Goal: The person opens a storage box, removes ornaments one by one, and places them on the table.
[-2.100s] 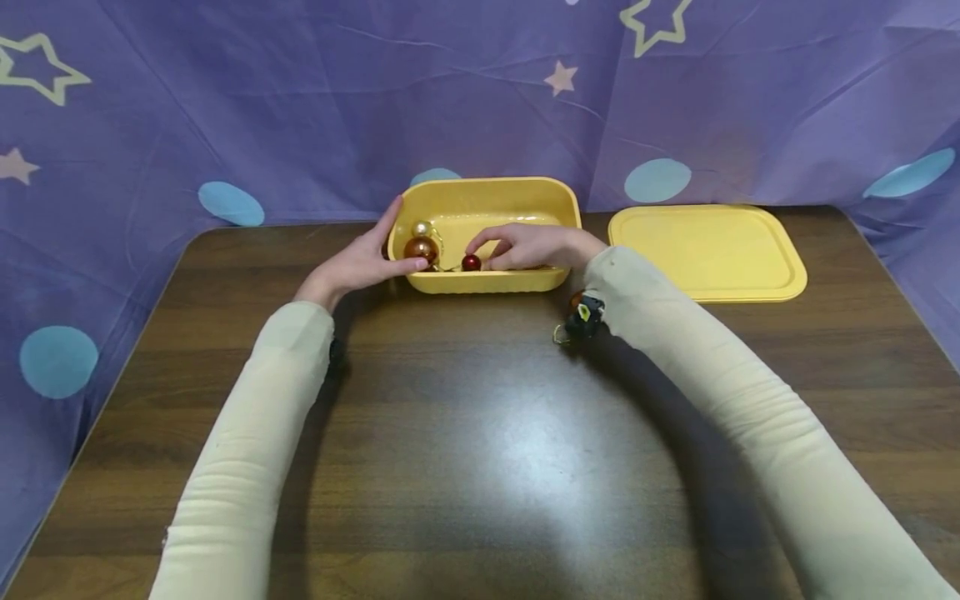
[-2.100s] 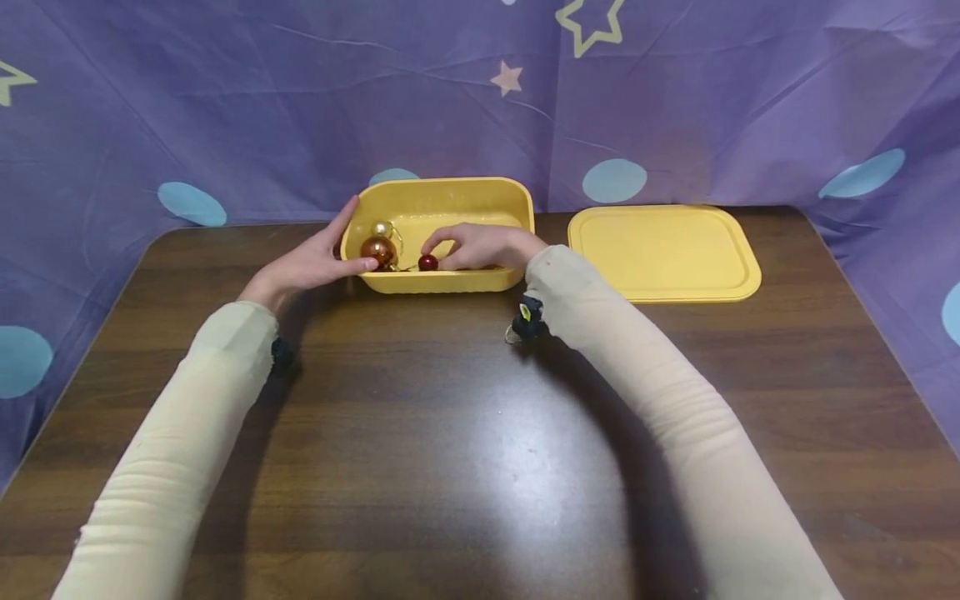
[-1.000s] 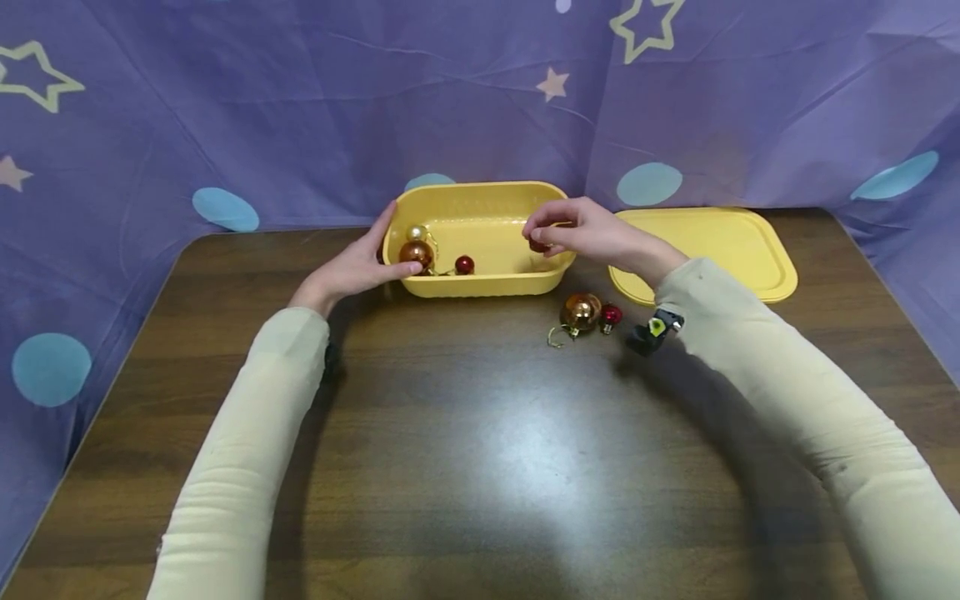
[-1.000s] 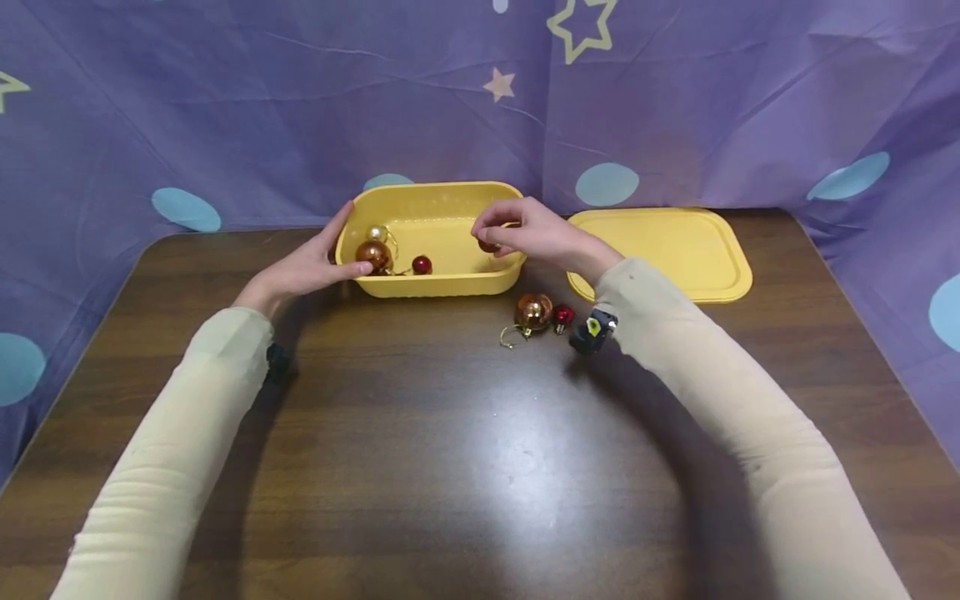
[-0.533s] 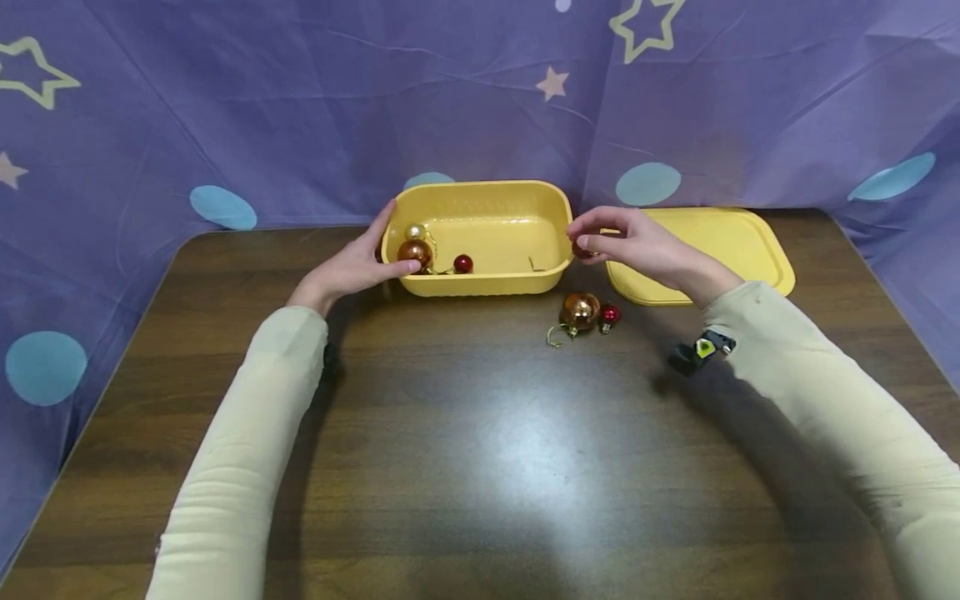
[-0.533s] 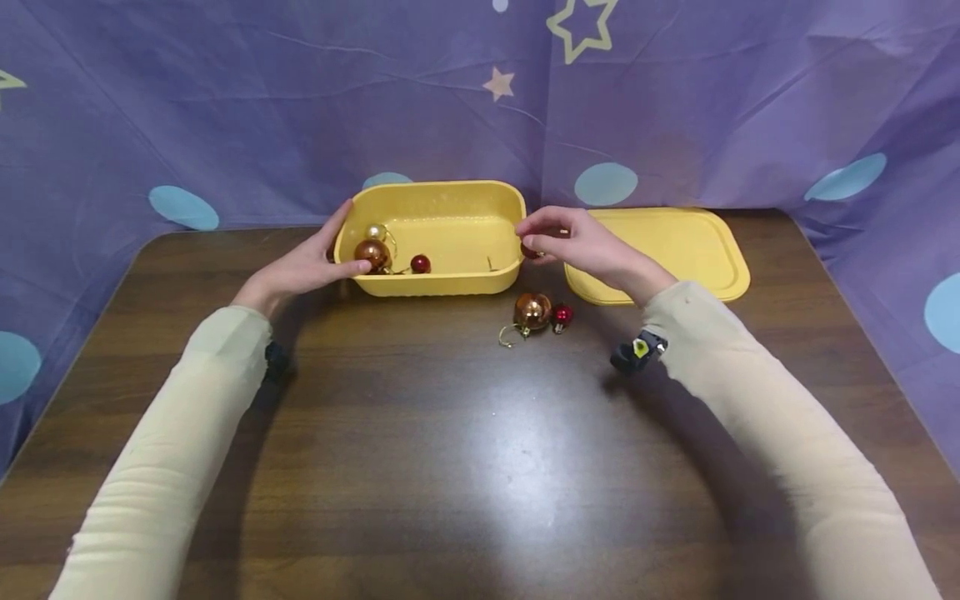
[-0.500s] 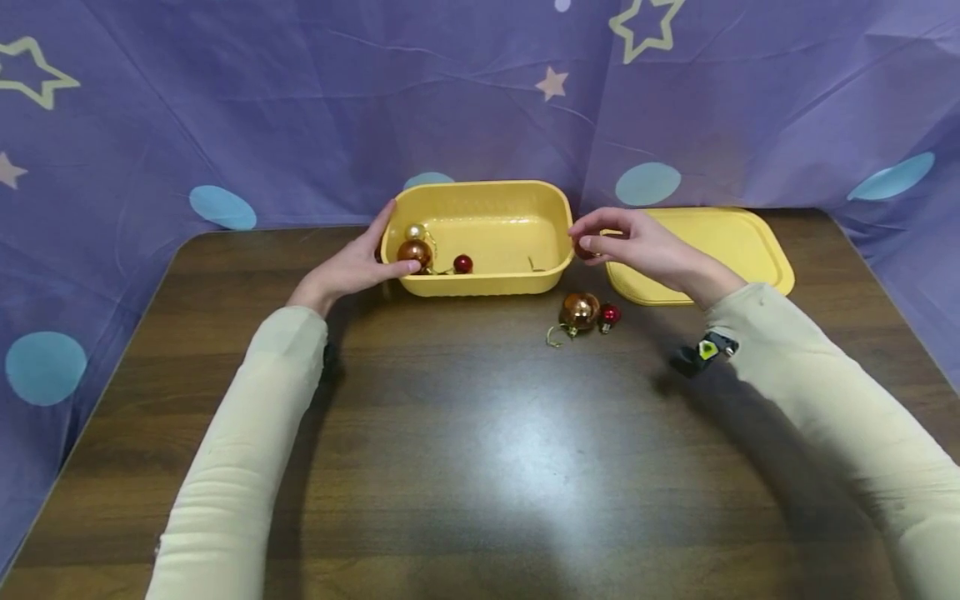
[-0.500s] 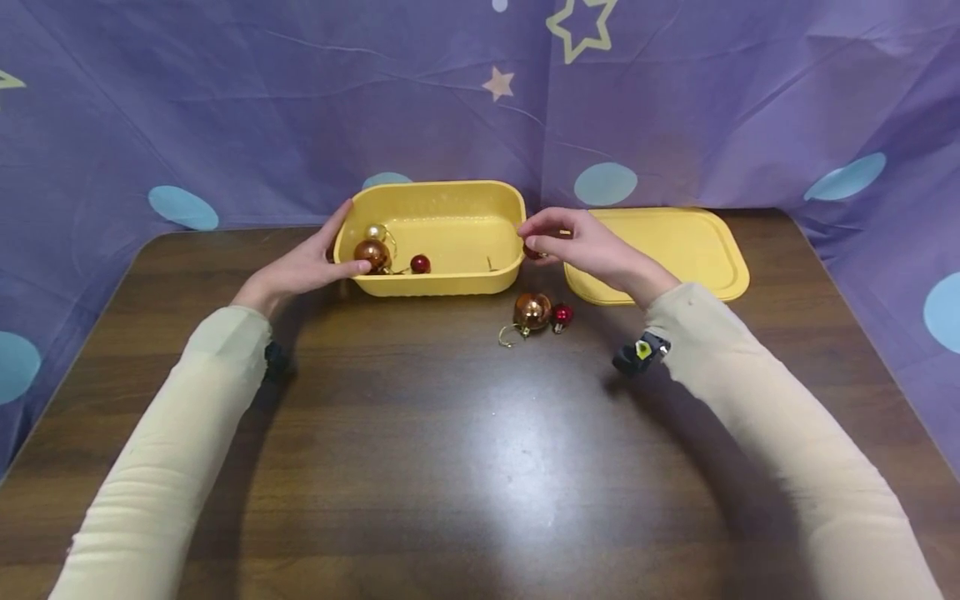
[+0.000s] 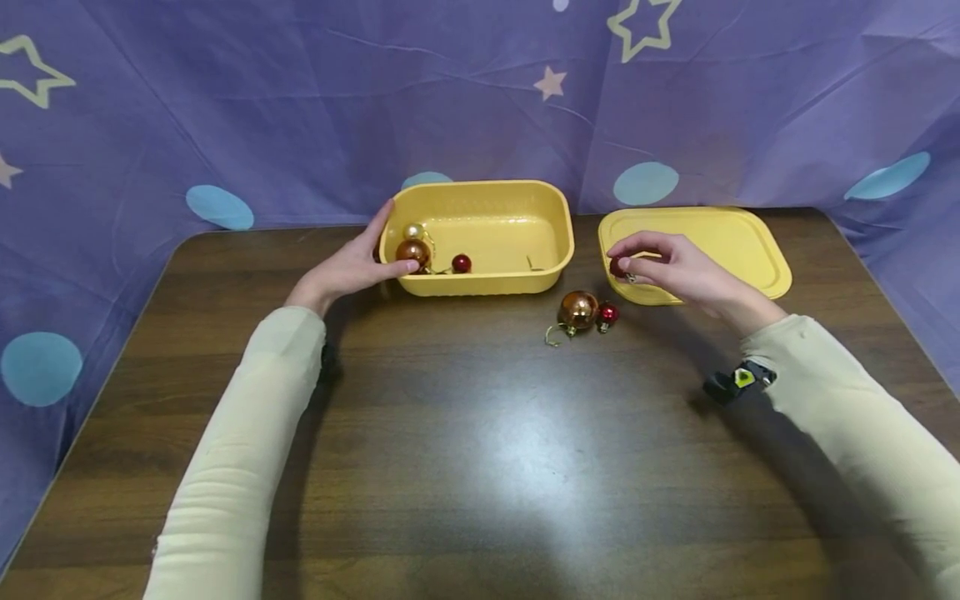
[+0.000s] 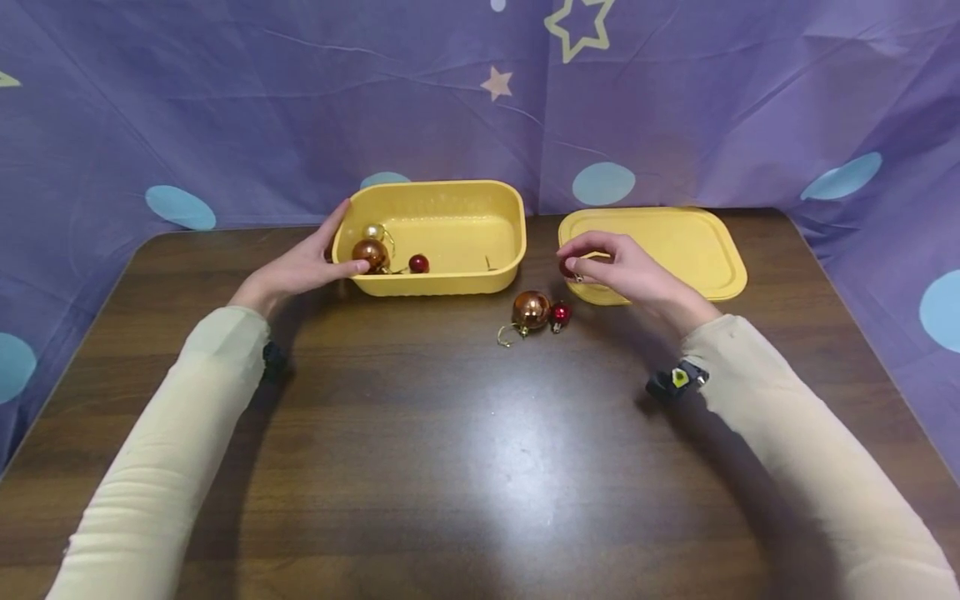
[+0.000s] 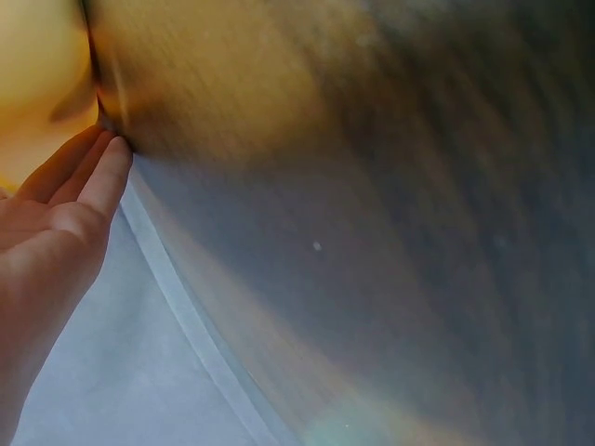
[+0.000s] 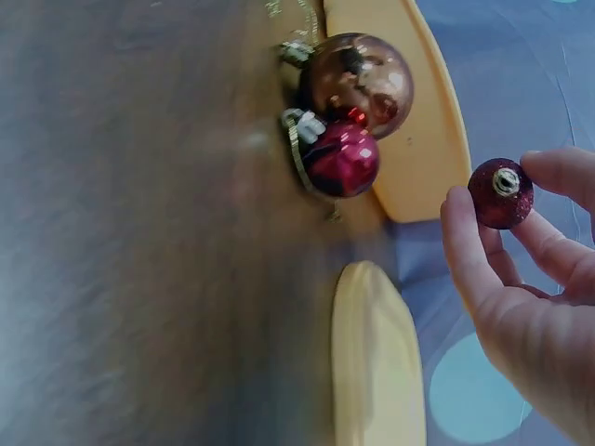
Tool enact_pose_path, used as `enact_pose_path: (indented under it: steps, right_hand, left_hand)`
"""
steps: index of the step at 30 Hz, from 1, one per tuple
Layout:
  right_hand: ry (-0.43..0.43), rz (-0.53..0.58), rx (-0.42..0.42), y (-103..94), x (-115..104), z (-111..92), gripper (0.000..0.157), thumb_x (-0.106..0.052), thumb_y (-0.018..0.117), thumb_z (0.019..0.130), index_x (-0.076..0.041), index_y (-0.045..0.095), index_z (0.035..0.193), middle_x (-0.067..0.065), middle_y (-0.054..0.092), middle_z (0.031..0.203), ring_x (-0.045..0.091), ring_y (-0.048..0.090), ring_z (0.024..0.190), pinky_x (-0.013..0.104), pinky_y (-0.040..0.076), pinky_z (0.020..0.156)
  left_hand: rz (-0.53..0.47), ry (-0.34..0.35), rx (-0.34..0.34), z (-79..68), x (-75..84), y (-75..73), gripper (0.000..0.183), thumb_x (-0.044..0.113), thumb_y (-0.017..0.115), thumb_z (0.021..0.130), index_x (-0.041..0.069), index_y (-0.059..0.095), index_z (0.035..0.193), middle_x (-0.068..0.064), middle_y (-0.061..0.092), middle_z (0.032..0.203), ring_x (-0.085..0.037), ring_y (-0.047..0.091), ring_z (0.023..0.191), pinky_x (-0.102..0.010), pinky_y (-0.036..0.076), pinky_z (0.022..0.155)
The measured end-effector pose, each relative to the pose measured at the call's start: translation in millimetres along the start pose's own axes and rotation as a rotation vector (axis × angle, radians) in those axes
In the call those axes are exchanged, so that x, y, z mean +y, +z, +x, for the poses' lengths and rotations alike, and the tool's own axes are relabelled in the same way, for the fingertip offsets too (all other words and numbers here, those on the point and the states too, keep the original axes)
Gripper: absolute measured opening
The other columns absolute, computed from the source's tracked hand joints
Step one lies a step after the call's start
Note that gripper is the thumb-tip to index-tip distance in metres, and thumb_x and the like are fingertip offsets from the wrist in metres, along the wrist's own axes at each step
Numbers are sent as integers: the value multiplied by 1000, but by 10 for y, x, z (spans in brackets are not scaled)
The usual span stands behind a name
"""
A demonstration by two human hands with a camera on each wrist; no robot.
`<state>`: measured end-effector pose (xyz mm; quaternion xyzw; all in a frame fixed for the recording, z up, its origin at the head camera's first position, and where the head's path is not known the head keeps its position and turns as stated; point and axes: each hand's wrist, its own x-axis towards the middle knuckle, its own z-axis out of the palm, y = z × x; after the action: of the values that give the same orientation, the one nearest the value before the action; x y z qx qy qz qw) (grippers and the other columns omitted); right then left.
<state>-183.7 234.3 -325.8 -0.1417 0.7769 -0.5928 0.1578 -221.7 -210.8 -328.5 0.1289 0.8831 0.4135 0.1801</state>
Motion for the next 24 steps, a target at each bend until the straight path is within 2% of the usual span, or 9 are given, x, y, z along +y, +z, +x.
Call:
enact_pose_path:
  steps: [6, 9, 17, 24]
  right_hand:
    - [-24, 74, -33, -74, 125, -111, 25, -2, 59, 95, 6, 62, 119, 7, 68, 104, 10, 64, 97, 26, 52, 82]
    - [-50, 23, -39, -95, 177, -165, 27, -2, 60, 94, 7, 62, 120, 5, 70, 103, 9, 64, 96, 22, 51, 80]
    - [-67, -134, -9, -96, 269, -265, 30, -4, 63, 93, 8, 62, 120, 2, 70, 99, 10, 62, 89, 22, 50, 70]
    - [-69, -92, -37, -72, 321, -320, 28, -3, 62, 94, 8, 62, 119, 7, 70, 100, 14, 64, 75, 26, 52, 60]
  left_hand:
    - [6, 11, -1, 9, -5, -6, 106, 29, 71, 89, 27, -13, 154, -13, -2, 160, -34, 12, 142, -48, 10, 114]
    - [10, 15, -3, 18, -5, -7, 106, 30, 71, 89, 27, -13, 154, -13, -2, 160, -34, 12, 142, -48, 10, 114]
    - [17, 16, 1, -2, 15, -1, 105, 30, 70, 89, 28, -12, 154, -13, -2, 160, -34, 13, 142, -47, 10, 114]
    - [-5, -5, -17, 30, 6, -7, 105, 25, 69, 90, 22, -14, 154, -16, -6, 159, -35, 8, 143, -49, 6, 114]
